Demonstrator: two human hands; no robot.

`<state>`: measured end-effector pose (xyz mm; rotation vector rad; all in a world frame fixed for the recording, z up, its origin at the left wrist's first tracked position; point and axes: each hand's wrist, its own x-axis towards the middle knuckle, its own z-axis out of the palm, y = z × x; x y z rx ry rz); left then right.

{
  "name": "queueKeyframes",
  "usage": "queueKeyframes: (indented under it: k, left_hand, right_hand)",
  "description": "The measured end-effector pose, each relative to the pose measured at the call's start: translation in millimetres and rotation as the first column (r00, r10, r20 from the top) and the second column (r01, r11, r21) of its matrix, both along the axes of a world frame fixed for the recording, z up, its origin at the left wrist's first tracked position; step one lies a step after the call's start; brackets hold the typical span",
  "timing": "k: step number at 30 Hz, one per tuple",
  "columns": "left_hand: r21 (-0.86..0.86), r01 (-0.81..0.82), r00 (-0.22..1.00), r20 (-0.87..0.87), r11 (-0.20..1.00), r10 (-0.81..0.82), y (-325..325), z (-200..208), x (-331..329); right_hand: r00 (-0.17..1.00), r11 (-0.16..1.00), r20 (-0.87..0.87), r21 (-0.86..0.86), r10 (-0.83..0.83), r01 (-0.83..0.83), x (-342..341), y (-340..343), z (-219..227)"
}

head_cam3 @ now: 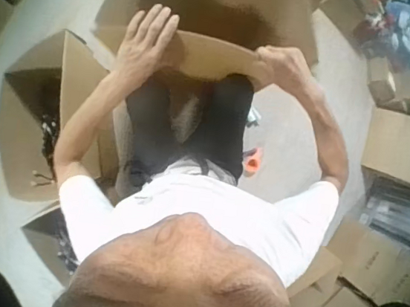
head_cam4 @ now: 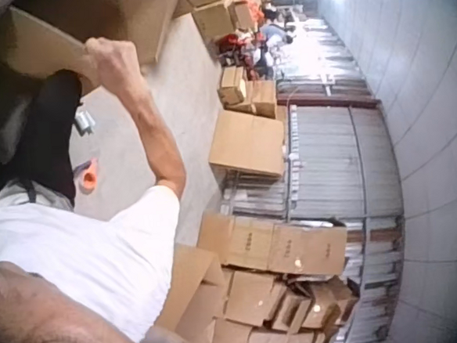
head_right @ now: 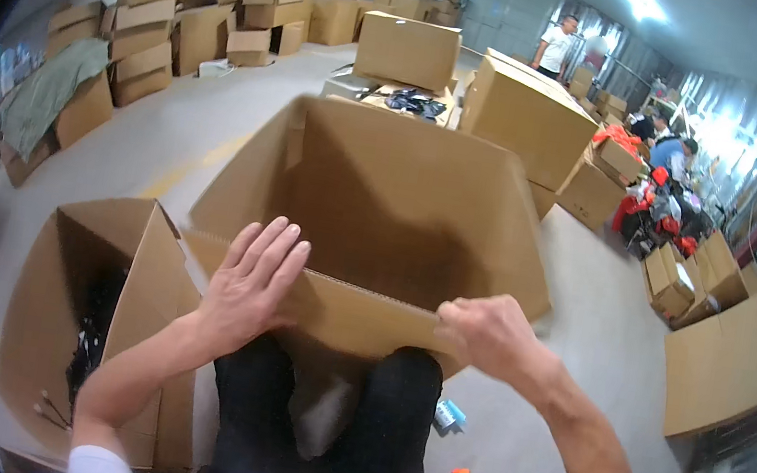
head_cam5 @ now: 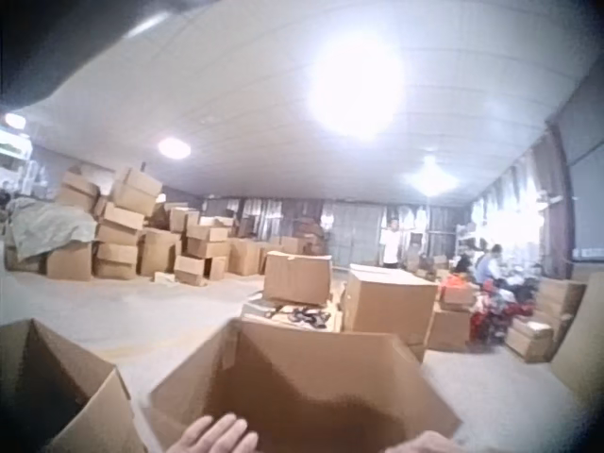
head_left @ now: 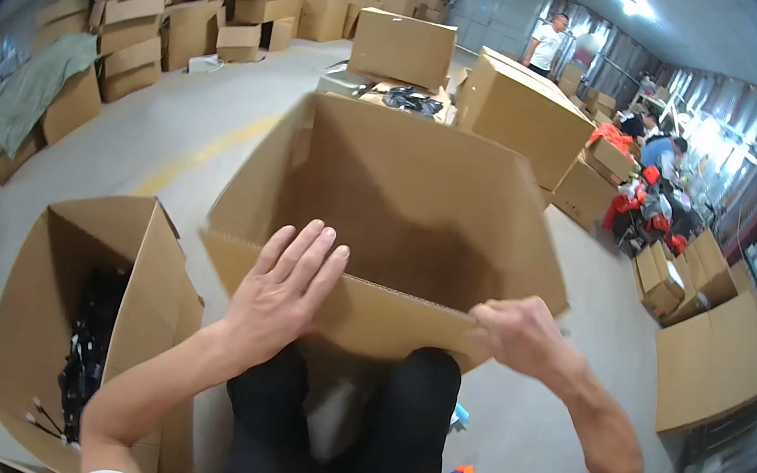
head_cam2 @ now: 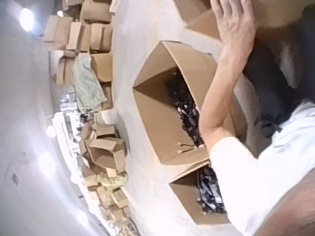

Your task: The person sits on the floor in a warehouse and transfers black electronic devices from a large source box into a smaller destination box. They pick up each device, briefly inspect it, and place it into the new box, repeating this process for multiple units.

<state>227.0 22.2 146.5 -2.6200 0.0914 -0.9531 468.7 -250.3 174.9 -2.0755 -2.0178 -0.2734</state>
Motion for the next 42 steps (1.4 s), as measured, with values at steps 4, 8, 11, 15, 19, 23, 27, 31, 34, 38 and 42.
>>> queueKeyframes:
  k: [4,8,11,15,19,23,27,31,34,38,42]
  left_hand:
    - [-0.209,-0.143,0.974,-0.203,0.967,0.101,2.5,-12.5,27.3]
    - [-0.099,-0.171,0.983,0.045,0.98,0.176,77.9,-13.5,28.5]
    - [-0.034,-0.261,0.965,-0.005,0.965,0.261,103.1,-14.2,22.1]
    - [-0.019,-0.204,0.955,-0.221,0.979,0.195,56.4,-97.5,15.1]
    - [0.006,-0.17,0.73,-0.671,0.985,0.13,19.4,-206.4,-9.4]
    - [-0.449,-0.167,0.769,-0.616,0.878,-0.168,63.4,-182.9,36.4]
    - [-0.31,-0.512,0.712,-0.675,0.801,0.194,164.0,-186.7,90.6]
    - [-0.302,-0.631,0.591,-0.784,0.714,0.191,169.5,-230.3,113.7]
    - [-0.239,-0.689,0.649,-0.624,0.684,0.435,163.4,-252.5,113.5]
    - [-0.159,-0.589,0.592,-0.752,0.792,0.29,155.1,-223.7,88.6]
    - [0.124,-0.453,0.736,-0.506,0.883,0.449,127.6,-111.9,56.9]
  right_hand:
    - [0.999,0.999,0.028,0.033,-0.031,0.03,42.4,37.1,-28.8]
    - [0.996,0.994,0.07,0.088,0.052,-0.058,37.1,118.6,-22.0]
    - [0.994,0.989,0.022,0.101,0.107,-0.109,49.3,150.7,-27.0]
    - [0.99,1.0,0.142,0.031,-0.002,-0.002,43.1,111.2,-132.4]
    - [0.958,0.921,-0.062,-0.263,0.281,-0.287,39.3,69.2,-202.9]
    - [0.977,0.908,-0.168,-0.376,0.129,-0.184,86.3,127.6,-212.3]
    - [0.966,0.935,-0.253,-0.326,0.057,-0.14,122.8,202.8,-218.2]
    - [0.995,0.849,-0.097,-0.521,0.04,-0.084,124.1,256.3,-241.8]
    - [0.996,0.931,-0.094,-0.365,-0.012,-0.023,125.6,269.5,-266.3]
    - [0.992,0.886,-0.102,-0.452,0.068,-0.107,105.0,248.1,-254.4]
    - [0.997,0.838,-0.077,-0.542,0.033,-0.07,143.2,161.1,-245.8]
